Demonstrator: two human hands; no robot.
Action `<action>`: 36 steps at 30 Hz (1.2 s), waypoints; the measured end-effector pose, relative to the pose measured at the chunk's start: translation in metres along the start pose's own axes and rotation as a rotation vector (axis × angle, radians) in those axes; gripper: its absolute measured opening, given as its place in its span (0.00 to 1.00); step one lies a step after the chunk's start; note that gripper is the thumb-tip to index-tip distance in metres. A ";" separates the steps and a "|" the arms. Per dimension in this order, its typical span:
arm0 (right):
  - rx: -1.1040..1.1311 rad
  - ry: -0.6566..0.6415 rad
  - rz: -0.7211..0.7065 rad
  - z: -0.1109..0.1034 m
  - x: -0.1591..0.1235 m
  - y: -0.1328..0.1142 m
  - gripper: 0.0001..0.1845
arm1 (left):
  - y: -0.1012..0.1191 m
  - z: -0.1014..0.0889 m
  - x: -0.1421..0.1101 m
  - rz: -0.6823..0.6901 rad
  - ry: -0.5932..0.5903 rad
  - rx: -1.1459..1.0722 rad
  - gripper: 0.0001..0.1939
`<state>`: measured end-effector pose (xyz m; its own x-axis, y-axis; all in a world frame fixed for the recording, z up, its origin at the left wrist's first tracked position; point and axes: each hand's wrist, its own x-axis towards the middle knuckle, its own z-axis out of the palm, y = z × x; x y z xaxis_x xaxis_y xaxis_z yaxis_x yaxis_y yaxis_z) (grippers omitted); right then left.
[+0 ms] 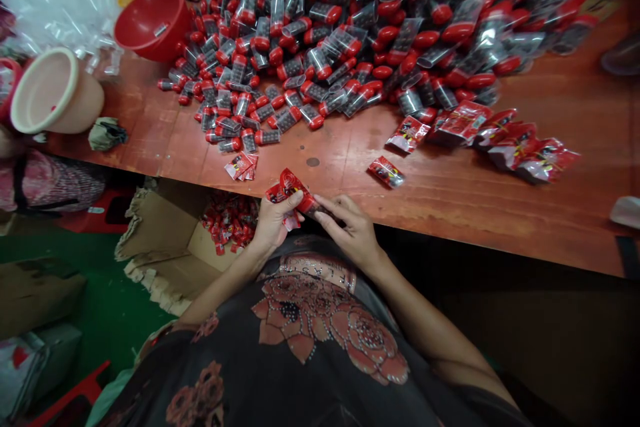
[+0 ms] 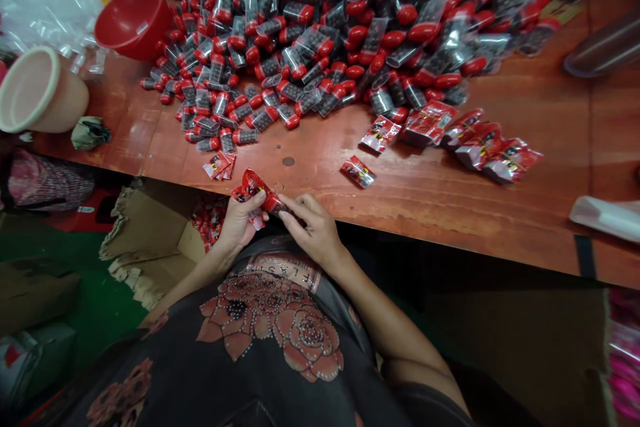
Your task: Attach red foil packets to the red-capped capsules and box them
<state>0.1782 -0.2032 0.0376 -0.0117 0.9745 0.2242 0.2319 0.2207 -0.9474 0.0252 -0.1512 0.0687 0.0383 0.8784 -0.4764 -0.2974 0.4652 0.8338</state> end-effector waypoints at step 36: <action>0.350 0.099 0.329 0.012 0.002 0.007 0.17 | 0.002 -0.002 -0.001 -0.028 0.002 0.169 0.18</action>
<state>0.1677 -0.1992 0.0287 0.1042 0.9900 -0.0952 -0.1338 -0.0810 -0.9877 0.0229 -0.1513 0.0705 0.0428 0.8648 -0.5002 -0.1313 0.5012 0.8553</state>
